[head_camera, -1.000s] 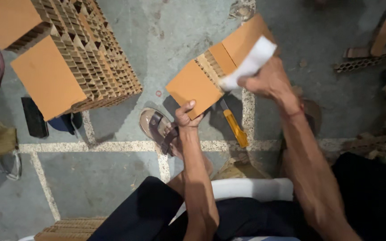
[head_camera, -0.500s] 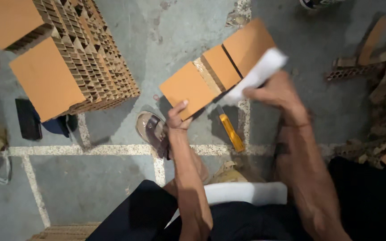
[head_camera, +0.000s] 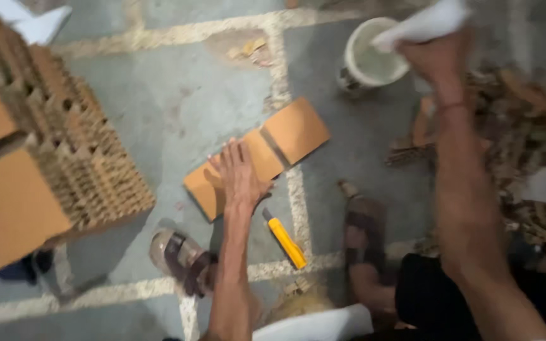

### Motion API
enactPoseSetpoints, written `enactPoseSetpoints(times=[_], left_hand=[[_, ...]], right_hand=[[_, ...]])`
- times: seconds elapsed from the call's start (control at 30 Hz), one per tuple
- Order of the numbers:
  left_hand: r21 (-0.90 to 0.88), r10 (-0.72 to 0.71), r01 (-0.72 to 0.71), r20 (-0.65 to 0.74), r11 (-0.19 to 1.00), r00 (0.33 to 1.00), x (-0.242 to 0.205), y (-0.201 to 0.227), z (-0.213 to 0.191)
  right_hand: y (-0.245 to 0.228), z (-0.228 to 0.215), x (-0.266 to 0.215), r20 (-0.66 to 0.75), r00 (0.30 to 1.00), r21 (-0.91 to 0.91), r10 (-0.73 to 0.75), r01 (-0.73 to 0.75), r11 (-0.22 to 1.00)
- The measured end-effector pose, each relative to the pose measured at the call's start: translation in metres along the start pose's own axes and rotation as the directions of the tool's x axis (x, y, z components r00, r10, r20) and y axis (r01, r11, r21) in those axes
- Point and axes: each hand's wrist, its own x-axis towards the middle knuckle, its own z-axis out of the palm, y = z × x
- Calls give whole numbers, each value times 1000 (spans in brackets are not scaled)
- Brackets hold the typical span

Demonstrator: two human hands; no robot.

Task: The person assembles small cardboard boxes by applying glue to the edges of flat cardboard pieces using a white foam applicator. They then fold the glued pieces into a rectangular frame and secure the structure with a rubber band. The process is repeated for multiple units.

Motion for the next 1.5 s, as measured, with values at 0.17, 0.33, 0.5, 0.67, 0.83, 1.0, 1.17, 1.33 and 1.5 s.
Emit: enactPoseSetpoints(times=[0.17, 0.33, 0.5, 0.67, 0.83, 1.0, 1.17, 1.33, 1.5], left_hand=[[58, 31, -30, -15, 998, 999, 7, -2, 9], [47, 44, -47, 67, 998, 997, 12, 4, 5], [128, 81, -89, 68, 988, 994, 14, 1, 9], [56, 143, -140, -56, 988, 988, 10, -2, 9], [-18, 141, -143, -74, 990, 987, -7, 4, -6], [-28, 151, -155, -104, 988, 983, -19, 2, -9], [-152, 147, -181, -209, 972, 967, -25, 1, -6], [-203, 177, -237, -274, 950, 945, -28, -2, -6], [-180, 235, -287, -262, 941, 936, -35, -10, -4]], right_hand=[[-43, 27, 17, 201, 967, 31, 155, -164, 986], [-36, 64, 19, 290, 932, -281, 219, -136, 950], [-38, 33, 33, 353, 920, -196, 169, -104, 975], [-88, -61, 45, 311, 839, 312, 446, -534, 786], [-116, -74, 35, 391, 709, 177, 587, -684, 707], [-124, -93, -11, 471, 736, 419, 486, -672, 611], [-179, -77, -71, 544, 762, 655, 351, -647, 389], [-263, -14, -135, 93, 992, 756, 89, -128, 642], [-283, 17, -149, 186, 970, 596, 157, -238, 767]])
